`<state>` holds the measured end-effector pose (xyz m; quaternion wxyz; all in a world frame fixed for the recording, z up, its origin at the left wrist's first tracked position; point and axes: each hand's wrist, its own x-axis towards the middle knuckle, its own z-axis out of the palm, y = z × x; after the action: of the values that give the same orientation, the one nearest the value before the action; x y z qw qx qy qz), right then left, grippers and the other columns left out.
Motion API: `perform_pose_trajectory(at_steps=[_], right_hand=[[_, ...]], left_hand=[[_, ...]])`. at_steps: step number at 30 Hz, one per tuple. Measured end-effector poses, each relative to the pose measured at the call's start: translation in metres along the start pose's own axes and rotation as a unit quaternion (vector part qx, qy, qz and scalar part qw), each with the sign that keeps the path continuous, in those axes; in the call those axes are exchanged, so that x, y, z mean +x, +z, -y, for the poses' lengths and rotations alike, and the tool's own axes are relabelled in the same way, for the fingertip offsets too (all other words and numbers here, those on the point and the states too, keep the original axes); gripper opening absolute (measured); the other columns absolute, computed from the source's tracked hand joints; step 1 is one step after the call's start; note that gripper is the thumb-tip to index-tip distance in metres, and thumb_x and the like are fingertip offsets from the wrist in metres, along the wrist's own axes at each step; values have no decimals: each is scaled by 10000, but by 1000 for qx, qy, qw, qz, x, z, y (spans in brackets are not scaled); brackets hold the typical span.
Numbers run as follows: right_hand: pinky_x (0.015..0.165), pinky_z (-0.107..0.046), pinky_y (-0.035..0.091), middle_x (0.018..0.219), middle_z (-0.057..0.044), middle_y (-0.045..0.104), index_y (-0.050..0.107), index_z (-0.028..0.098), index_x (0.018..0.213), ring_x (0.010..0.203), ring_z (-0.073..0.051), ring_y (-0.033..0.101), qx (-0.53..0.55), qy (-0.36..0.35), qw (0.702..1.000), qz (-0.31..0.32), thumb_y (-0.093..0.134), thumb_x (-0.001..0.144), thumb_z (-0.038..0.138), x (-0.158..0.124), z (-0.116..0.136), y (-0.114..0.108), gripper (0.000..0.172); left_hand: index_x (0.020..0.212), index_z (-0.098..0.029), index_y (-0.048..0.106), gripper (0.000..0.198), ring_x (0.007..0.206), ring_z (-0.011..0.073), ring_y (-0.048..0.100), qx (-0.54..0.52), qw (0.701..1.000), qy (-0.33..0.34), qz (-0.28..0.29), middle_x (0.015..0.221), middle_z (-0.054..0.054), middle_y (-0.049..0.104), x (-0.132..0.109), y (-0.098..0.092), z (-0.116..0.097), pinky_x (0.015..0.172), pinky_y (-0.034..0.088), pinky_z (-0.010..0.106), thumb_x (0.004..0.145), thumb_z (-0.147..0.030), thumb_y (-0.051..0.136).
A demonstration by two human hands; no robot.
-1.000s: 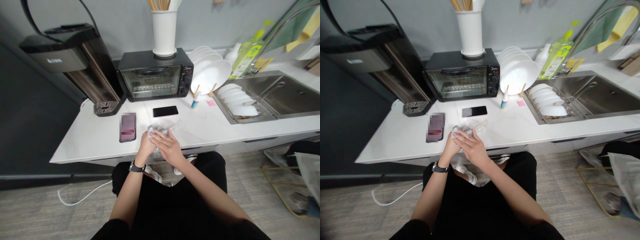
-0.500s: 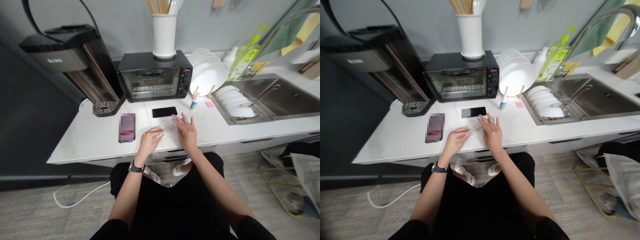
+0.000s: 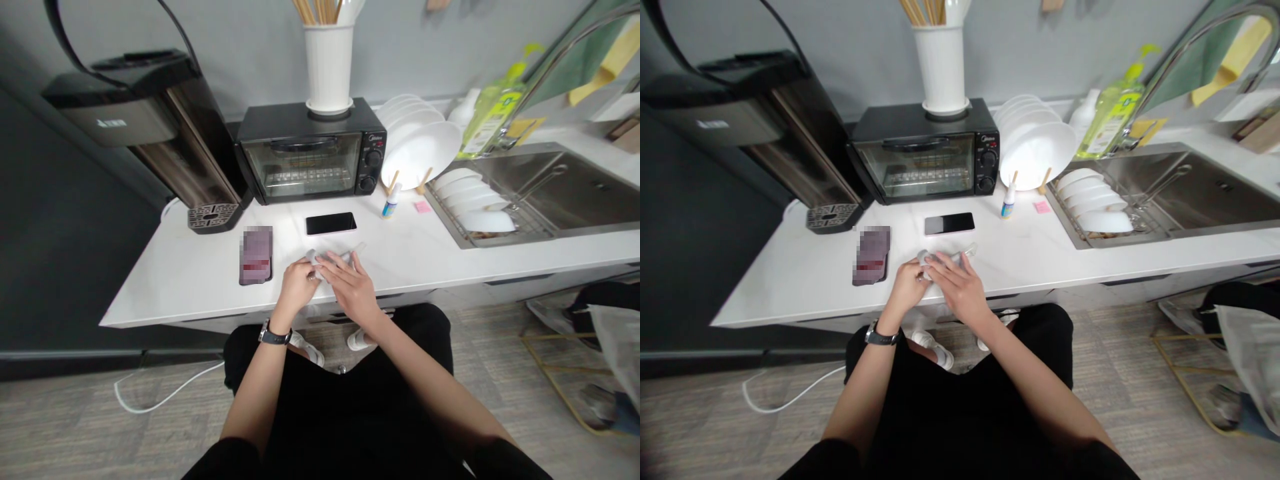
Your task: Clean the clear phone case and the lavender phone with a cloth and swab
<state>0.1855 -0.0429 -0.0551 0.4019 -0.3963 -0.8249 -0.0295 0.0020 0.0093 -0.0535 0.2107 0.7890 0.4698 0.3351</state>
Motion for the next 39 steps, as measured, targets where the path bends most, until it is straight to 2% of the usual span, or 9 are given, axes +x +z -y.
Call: perform_pose_trajectory(at_steps=[3,7,13,17,20,25,29,33,39], right_hand=[[1342,-620,249,1514,-74,674,556,252,1554,1555,-237,478,-42,54,997,-24,415,1046,40,-1,-28,-15,568],[1324,-658,272,1509,-55,678,580,291,1539,1575,-256,445,-71,112,990,-47,422,1034,46,3,-49,-21,584],[1330,-647,276,1553,-67,637,543,279,1579,1598,-257,406,-35,115,991,-59,386,1045,64,13,-19,4,596],[1345,-606,259,1548,-79,641,571,236,1550,1593,-238,419,4,64,998,-30,398,1053,77,16,13,22,549],[1358,-554,246,1520,-73,667,624,215,1486,1567,-221,464,11,23,999,-30,412,1060,79,12,23,26,495],[1378,-544,161,1495,-39,692,611,253,1492,1533,-200,513,-8,-8,1000,-4,426,1059,58,0,4,10,509],[1357,-579,217,1418,-46,746,637,270,1471,1507,-223,548,-42,64,996,-45,428,1046,48,-3,-26,-9,523],[1335,-636,245,1468,-42,714,621,307,1497,1554,-254,489,-57,131,988,-63,397,1039,50,2,-44,-16,571],[1323,-598,304,1502,-66,687,608,261,1515,1602,-244,408,-17,120,990,-77,368,1053,67,14,-12,9,556]], left_hand=[[894,-214,814,231,841,171,710,-67,997,26,13,952,52,763,0,0,-4,757,515,263,1014,-250,619],[1019,-249,847,229,849,163,717,-101,995,15,2,969,37,771,0,2,-6,754,517,255,1034,-351,642],[897,-215,816,258,809,157,694,-83,996,8,2,909,33,745,2,-1,-10,729,497,248,1024,-320,617],[714,-182,705,234,732,187,680,-43,999,-11,-17,794,60,734,2,-1,-3,703,520,274,910,-130,589],[761,-186,702,204,706,209,677,-20,999,-33,-25,745,66,743,0,0,3,674,524,285,835,-43,577],[735,-185,726,198,775,210,701,-1,1000,-19,2,842,72,771,-1,0,-1,736,535,293,849,-51,635],[973,-230,833,213,920,189,732,-72,997,29,21,1036,55,784,-1,-1,-9,819,533,282,1013,-231,624],[1102,-276,844,242,874,166,717,-90,996,22,16,993,31,770,-1,0,-11,775,513,263,1049,-331,615],[935,-222,822,259,845,165,703,-89,996,17,2,961,44,759,1,2,-8,780,528,265,1031,-332,608]])
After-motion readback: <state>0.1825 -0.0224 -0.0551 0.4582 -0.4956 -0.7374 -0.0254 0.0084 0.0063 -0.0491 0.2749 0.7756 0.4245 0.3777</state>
